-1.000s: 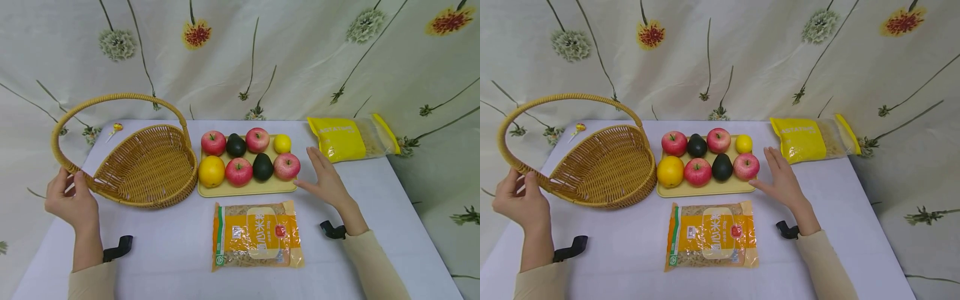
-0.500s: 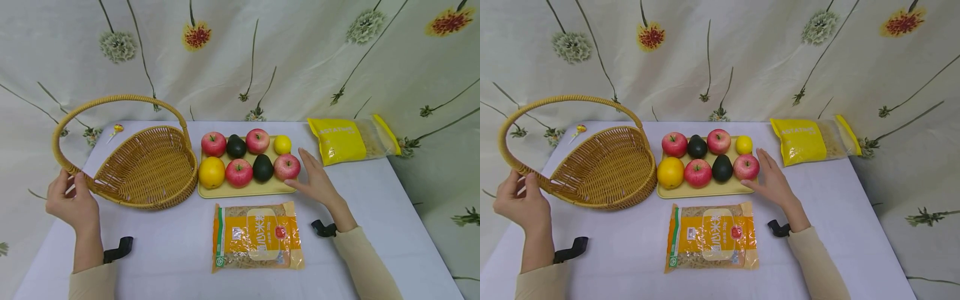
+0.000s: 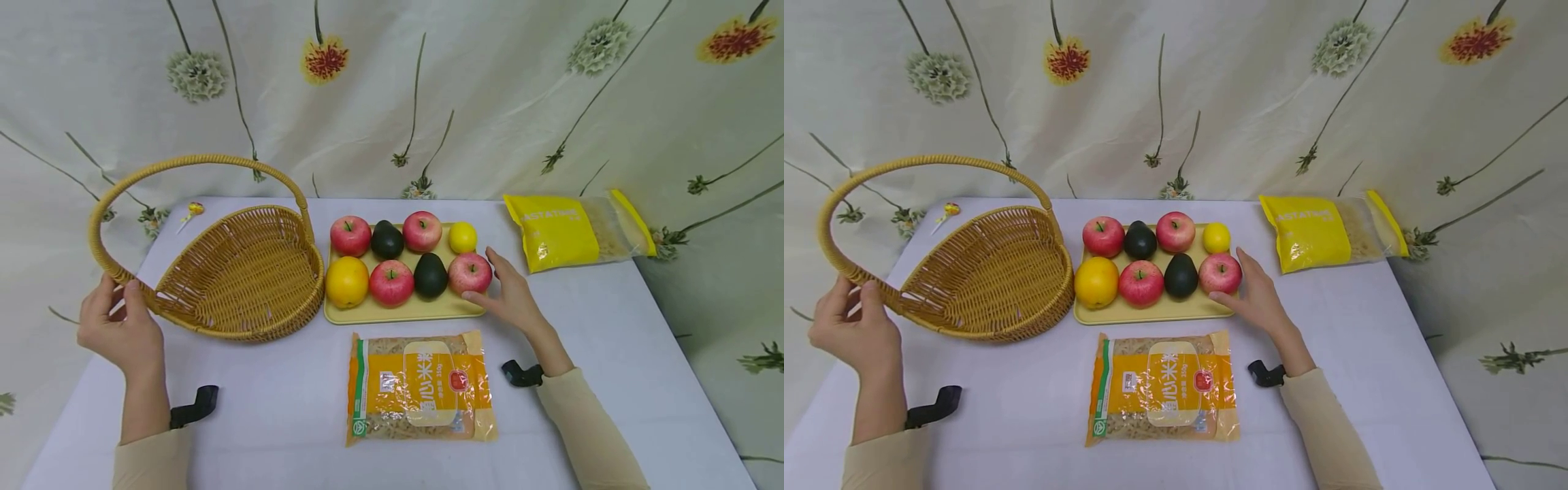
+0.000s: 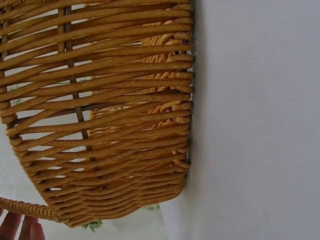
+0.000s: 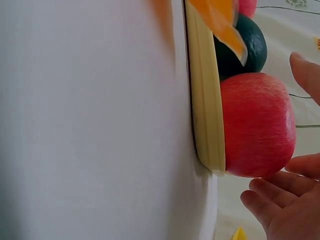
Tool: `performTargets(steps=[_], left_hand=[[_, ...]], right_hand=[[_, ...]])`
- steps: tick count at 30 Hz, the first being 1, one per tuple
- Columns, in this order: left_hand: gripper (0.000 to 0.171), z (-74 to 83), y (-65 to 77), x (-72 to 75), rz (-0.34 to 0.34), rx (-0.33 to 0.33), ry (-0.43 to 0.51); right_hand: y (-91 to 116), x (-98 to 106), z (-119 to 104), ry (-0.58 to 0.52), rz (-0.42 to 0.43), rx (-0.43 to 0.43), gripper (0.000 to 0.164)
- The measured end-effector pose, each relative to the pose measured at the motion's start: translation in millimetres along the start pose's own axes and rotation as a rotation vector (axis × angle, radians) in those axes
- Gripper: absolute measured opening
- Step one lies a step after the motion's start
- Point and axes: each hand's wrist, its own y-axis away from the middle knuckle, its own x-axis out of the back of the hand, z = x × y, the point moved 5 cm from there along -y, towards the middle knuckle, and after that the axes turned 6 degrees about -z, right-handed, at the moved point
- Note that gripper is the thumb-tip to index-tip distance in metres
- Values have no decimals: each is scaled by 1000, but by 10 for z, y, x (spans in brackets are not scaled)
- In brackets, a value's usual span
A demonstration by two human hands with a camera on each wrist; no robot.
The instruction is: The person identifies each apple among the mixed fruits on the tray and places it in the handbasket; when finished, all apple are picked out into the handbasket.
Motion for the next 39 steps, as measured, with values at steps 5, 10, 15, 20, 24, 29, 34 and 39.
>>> performTargets(steps=[5,10,15,20,24,29,34,39], left_hand=[[25,-20,-7,-7,-2,3,-3],[24,-95,-41,-17,2,8,-8],[24,-214,-93,-27,1,13,-13],[24,-239,-101,-27,-1,11,-14],[24,-255,-110,-29,1,9,-17],[24,-252,-105,-17,-4,-2,-14],[25,-228,-88,-8,-11,-19,-13],[25,-207,-80,-13,-13,-35,-10]], right_hand=[[-14,-22,21,-21,1,-9,95],[-24,-37,43,-39,-4,-23,94],[-36,-52,71,-48,-8,-33,93],[-41,-58,81,-57,-5,-31,92],[-49,-71,91,-65,-6,-31,93],[-57,-87,101,-66,-7,-25,91],[-63,-93,108,-67,-3,-29,90],[-71,-88,109,-85,4,-41,87]])
